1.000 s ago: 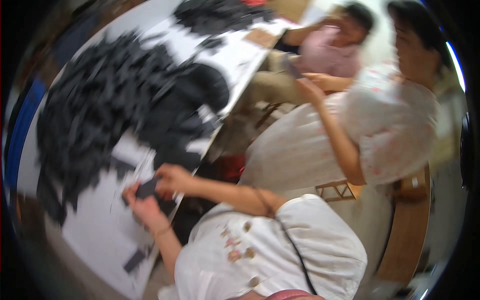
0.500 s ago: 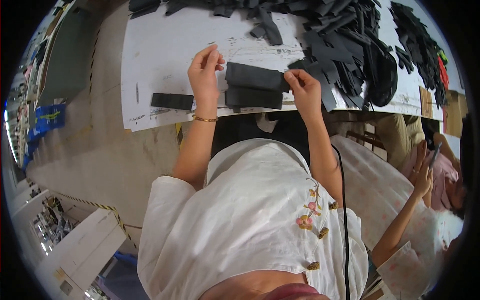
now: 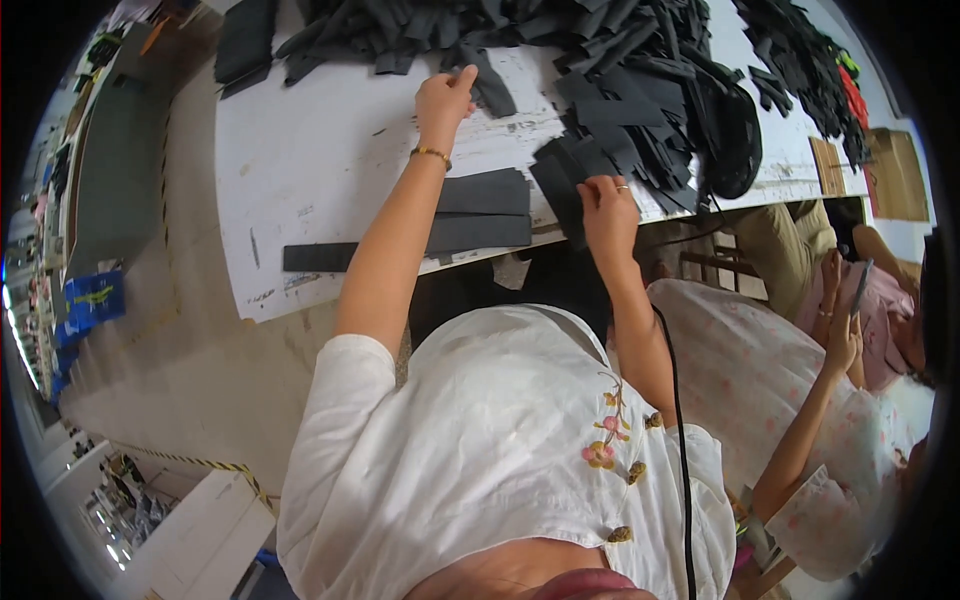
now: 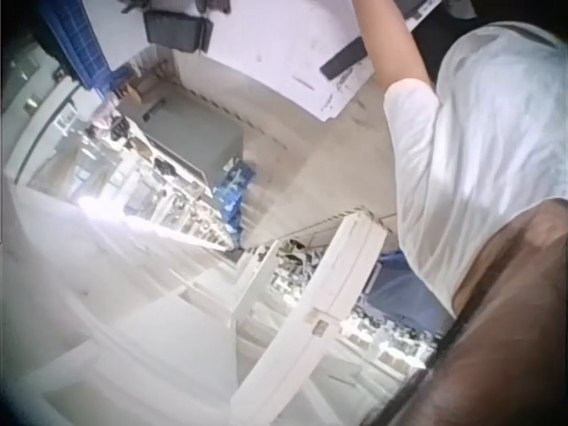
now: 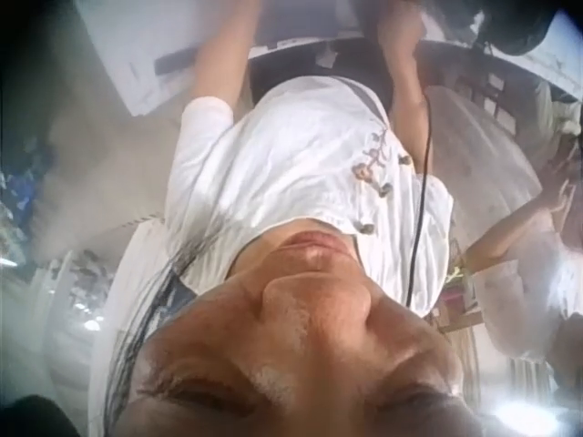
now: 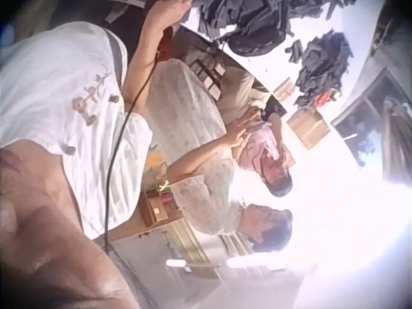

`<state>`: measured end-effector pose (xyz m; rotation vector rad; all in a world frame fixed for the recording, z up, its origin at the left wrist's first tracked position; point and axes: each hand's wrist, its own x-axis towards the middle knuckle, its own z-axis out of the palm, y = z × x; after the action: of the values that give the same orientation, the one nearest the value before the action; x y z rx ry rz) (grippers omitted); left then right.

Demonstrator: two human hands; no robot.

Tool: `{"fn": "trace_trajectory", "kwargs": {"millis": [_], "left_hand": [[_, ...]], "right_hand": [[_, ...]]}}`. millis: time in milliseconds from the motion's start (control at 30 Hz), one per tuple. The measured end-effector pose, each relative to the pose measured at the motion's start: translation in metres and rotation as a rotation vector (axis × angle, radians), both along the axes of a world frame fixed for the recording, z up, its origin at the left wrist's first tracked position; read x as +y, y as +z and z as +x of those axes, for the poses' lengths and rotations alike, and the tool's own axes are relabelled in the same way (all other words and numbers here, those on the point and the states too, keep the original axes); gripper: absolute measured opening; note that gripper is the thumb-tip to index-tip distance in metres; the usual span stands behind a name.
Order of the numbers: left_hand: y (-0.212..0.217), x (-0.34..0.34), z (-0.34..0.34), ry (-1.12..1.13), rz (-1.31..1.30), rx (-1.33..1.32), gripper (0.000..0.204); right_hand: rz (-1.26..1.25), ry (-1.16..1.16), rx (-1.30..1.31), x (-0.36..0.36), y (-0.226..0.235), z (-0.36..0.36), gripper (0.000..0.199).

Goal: Sorting and inspecting small grey foam components on a factory worktable.

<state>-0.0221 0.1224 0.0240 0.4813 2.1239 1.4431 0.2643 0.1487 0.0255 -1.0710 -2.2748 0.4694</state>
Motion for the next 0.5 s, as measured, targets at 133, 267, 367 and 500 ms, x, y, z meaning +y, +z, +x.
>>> {"fn": "trace_trajectory", "kwargs": {"millis": [133,267,367,500], "left_hand": [[-0.018,0.036,0.019,-0.089,-0.314,0.435,0.041],[-0.028,0.039,0.012,-0.019,-0.301,0.481,0.036],[-0.028,0.022,0.007,0.011,-0.079,0.325,0.029],[-0.035,-0.012,0.000,0.040,0.335,-0.167,0.014]], "right_hand": [[0.070,0.033,-0.203,-0.011,-0.002,-0.003,0.024],[0.165,0.067,-0.382,-0.021,-0.015,-0.009,0.028],[-0.014,0.097,-0.198,-0.008,-0.008,-0.009,0.023],[-0.246,0.158,0.104,0.005,-0.008,-0.007,0.018]]}}
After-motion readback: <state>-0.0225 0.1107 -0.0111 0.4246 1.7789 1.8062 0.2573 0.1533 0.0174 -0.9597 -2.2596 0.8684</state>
